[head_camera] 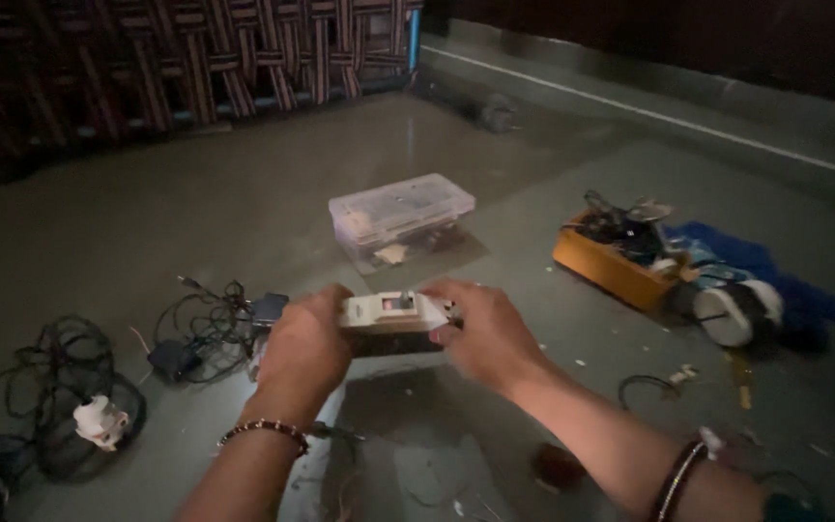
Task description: The person gathers and untangles various cables on the floor, including a black power adapter cable, a red wire bundle, and a white extension cord. They coil each cable and place them into a small orange container or a larger white box.
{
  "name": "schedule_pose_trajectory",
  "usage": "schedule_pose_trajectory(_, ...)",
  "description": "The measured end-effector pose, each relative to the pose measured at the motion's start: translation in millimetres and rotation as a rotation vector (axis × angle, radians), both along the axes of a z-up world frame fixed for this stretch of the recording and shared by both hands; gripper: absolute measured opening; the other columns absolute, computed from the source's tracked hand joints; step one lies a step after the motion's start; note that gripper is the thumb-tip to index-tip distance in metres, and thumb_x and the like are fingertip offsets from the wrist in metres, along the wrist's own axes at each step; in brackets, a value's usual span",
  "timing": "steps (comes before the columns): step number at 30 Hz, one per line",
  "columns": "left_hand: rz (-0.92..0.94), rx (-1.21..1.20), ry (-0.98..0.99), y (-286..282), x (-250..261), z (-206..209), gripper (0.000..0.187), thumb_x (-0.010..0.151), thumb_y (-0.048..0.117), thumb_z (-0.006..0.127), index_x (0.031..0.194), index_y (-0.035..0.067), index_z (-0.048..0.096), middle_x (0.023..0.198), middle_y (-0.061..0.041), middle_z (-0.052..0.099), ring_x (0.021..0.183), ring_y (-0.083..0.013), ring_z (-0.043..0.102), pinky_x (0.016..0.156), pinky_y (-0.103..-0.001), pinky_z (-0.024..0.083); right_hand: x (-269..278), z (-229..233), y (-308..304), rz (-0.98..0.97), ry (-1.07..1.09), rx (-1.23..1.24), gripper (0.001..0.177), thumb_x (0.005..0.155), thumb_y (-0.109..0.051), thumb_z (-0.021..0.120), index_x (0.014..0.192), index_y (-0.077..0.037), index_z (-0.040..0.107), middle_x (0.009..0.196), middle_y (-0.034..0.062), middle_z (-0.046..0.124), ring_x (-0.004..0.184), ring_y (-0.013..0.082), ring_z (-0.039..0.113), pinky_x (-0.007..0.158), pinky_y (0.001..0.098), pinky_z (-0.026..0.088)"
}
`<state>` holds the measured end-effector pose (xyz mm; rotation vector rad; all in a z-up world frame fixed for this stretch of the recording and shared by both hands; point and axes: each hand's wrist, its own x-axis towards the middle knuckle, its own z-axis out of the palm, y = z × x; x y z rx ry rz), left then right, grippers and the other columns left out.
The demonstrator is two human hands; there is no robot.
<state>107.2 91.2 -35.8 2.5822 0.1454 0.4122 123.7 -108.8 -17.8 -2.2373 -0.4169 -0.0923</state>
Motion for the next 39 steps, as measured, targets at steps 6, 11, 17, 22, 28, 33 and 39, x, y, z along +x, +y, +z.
schedule_pose_trajectory(6, -0.022, -0.024, 0.001, 24.2, 47.6, -52.4, 0.054, 0.078, 0.018, 0.082, 0.127, 0.011, 0.062, 0.122, -0.019, 0.067, 0.119, -0.0381, 0.062, 0.099, -0.045, 0.050, 46.3, -44.7, 13.9, 0.100, -0.141, -0.167, 0.050, 0.085, 0.006, 0.065, 0.134, -0.009, 0.064, 0.116, 0.0224, 0.070, 0.112, 0.0381, 0.065, 0.095, 0.0428, 0.051)
schedule_pose_trajectory(11, 0.078, -0.013, 0.195, 1.2, 48.6, -55.3, 0.090, 0.081, 0.019, 0.081, 0.155, 0.014, 0.030, 0.137, -0.029, 0.049, 0.121, -0.0453, 0.059, 0.102, -0.047, 0.049, 50.6, -51.3, 12.4, 0.146, -0.159, -0.045, 0.055, 0.081, 0.008, 0.062, 0.133, -0.009, 0.063, 0.127, 0.0184, 0.069, 0.119, 0.0340, 0.067, 0.098, 0.0396, 0.054)
schedule_pose_trajectory(17, 0.132, 0.133, 0.334, -15.4, 25.9, -24.0, 0.106, 0.082, 0.028, 0.082, 0.163, 0.016, 0.015, 0.159, -0.025, 0.028, 0.140, -0.0428, 0.038, 0.112, -0.046, 0.038, 42.5, -43.7, -0.1, 0.161, -0.124, -0.190, 0.069, 0.078, -0.003, 0.073, 0.143, -0.007, 0.050, 0.137, 0.0200, 0.061, 0.130, 0.0346, 0.056, 0.107, 0.0402, 0.044)
schedule_pose_trajectory(22, 0.060, 0.300, -0.024, -40.8, 30.9, -29.5, 0.101, 0.079, 0.023, 0.080, 0.161, 0.012, 0.021, 0.163, -0.025, 0.024, 0.148, -0.0405, 0.019, 0.120, -0.049, 0.018, 41.8, -18.9, -29.4, 0.095, -0.084, -0.493, 0.079, 0.081, -0.021, 0.082, 0.148, -0.008, 0.041, 0.148, 0.0189, 0.048, 0.140, 0.0328, 0.045, 0.115, 0.0403, 0.036)
schedule_pose_trajectory(28, -0.302, 0.385, -0.258, -134.7, 36.1, -18.9, 0.092, 0.072, 0.010, 0.075, 0.151, -0.004, 0.029, 0.157, -0.023, 0.032, 0.149, -0.0390, 0.024, 0.120, -0.049, 0.018, 55.5, -0.9, -99.6, -0.181, 0.090, -0.796, 0.087, 0.084, -0.038, 0.080, 0.154, -0.016, 0.034, 0.160, 0.0114, 0.036, 0.148, 0.0316, 0.035, 0.120, 0.0441, 0.033)
schedule_pose_trajectory(33, -0.431, 0.425, 0.139, -230.6, 92.8, 0.2, 0.113, 0.068, 0.021, 0.090, 0.157, 0.000, 0.024, 0.162, -0.017, 0.027, 0.154, -0.0322, 0.022, 0.124, -0.043, 0.020, 103.7, -29.2, -183.5, -0.329, 0.010, -0.828, 0.101, 0.072, -0.045, 0.089, 0.150, -0.009, 0.036, 0.158, 0.0151, 0.038, 0.147, 0.0362, 0.037, 0.119, 0.0433, 0.037)
schedule_pose_trajectory(39, -0.485, 0.360, -0.184, -339.0, 253.2, -124.7, 0.090, 0.085, 0.026, 0.083, 0.156, 0.011, 0.030, 0.166, -0.008, 0.025, 0.153, -0.0320, 0.020, 0.116, -0.063, 0.025, 125.8, -22.3, -214.8, -0.458, 0.149, -0.746, 0.088, 0.077, -0.040, 0.084, 0.152, -0.017, 0.041, 0.158, 0.0116, 0.040, 0.146, 0.0351, 0.038, 0.118, 0.0446, 0.039)
